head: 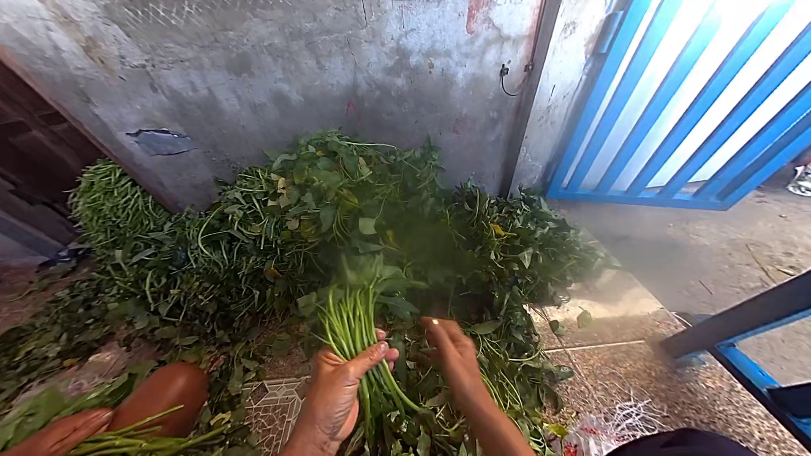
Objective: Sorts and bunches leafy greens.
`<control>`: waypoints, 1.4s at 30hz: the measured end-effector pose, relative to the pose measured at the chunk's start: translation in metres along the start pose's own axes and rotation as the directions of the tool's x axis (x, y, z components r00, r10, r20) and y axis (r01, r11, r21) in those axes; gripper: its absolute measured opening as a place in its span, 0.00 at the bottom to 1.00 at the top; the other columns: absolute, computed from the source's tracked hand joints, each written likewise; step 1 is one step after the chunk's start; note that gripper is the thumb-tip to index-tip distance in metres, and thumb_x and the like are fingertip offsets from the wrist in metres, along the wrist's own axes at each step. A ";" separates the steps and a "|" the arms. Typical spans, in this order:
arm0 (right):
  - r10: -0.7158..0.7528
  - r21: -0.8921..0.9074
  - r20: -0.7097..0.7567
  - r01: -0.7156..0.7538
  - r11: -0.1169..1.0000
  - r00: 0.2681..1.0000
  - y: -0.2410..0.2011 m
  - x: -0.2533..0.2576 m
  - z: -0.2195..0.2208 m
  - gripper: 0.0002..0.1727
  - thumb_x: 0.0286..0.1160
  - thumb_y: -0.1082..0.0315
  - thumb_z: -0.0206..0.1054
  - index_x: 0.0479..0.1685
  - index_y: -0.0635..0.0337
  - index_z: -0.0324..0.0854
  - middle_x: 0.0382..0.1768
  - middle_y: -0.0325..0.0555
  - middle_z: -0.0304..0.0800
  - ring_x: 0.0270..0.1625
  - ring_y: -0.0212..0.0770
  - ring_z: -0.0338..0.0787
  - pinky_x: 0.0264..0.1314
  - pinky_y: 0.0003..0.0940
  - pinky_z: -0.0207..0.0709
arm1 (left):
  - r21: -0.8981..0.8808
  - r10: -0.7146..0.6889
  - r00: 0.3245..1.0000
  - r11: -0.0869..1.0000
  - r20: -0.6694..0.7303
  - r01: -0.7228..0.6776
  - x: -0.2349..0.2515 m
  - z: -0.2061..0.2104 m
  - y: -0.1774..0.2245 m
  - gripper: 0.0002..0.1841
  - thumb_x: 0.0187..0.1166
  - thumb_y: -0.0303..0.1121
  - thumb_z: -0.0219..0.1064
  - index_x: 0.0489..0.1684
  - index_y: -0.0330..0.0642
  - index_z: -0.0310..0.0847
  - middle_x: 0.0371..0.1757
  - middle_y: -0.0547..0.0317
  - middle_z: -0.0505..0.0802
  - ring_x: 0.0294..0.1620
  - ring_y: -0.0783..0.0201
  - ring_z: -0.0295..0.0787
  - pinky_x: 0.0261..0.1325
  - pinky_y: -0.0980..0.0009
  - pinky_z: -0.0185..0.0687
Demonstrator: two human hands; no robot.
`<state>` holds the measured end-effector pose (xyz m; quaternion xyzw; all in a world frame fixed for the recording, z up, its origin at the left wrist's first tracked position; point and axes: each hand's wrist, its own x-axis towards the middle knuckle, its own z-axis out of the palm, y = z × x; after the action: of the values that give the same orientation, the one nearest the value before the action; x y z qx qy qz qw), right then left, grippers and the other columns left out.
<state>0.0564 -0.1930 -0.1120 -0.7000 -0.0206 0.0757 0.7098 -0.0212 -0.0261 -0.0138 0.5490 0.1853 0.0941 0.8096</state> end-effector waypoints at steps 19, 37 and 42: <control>0.069 -0.454 -0.158 -0.134 0.881 0.985 0.058 -0.023 -0.087 0.14 0.79 0.64 0.67 0.54 0.63 0.90 0.45 0.53 0.94 0.49 0.49 0.92 0.59 0.52 0.84 | -0.043 -0.003 0.963 0.999 -0.270 -0.009 0.008 0.011 0.007 0.11 0.71 0.11 0.69 0.49 0.23 0.81 0.38 0.35 0.94 0.31 0.46 0.95 0.37 0.55 0.96; -0.776 -0.618 -0.093 0.575 0.536 0.624 -0.009 -0.065 0.027 0.13 0.77 0.61 0.69 0.53 0.51 0.95 0.38 0.38 0.94 0.45 0.35 0.93 0.65 0.45 0.85 | 0.070 0.075 0.994 0.995 -0.078 -0.070 -0.013 0.022 -0.027 0.15 0.55 0.12 0.81 0.41 0.24 0.86 0.38 0.42 0.96 0.41 0.57 0.96 0.51 0.64 0.94; -0.698 -0.504 0.036 0.616 0.605 0.715 0.005 -0.076 0.015 0.12 0.72 0.71 0.71 0.51 0.61 0.93 0.42 0.46 0.94 0.43 0.36 0.94 0.47 0.30 0.90 | 0.042 -0.006 0.996 0.999 -0.084 0.010 -0.008 0.018 -0.018 0.09 0.62 0.11 0.75 0.37 0.23 0.83 0.31 0.38 0.93 0.26 0.52 0.92 0.35 0.60 0.94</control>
<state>-0.0208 -0.1886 -0.1112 -0.7996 -0.2366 -0.2564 0.4888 -0.0219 -0.0512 -0.0234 0.5607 0.2233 0.1099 0.7897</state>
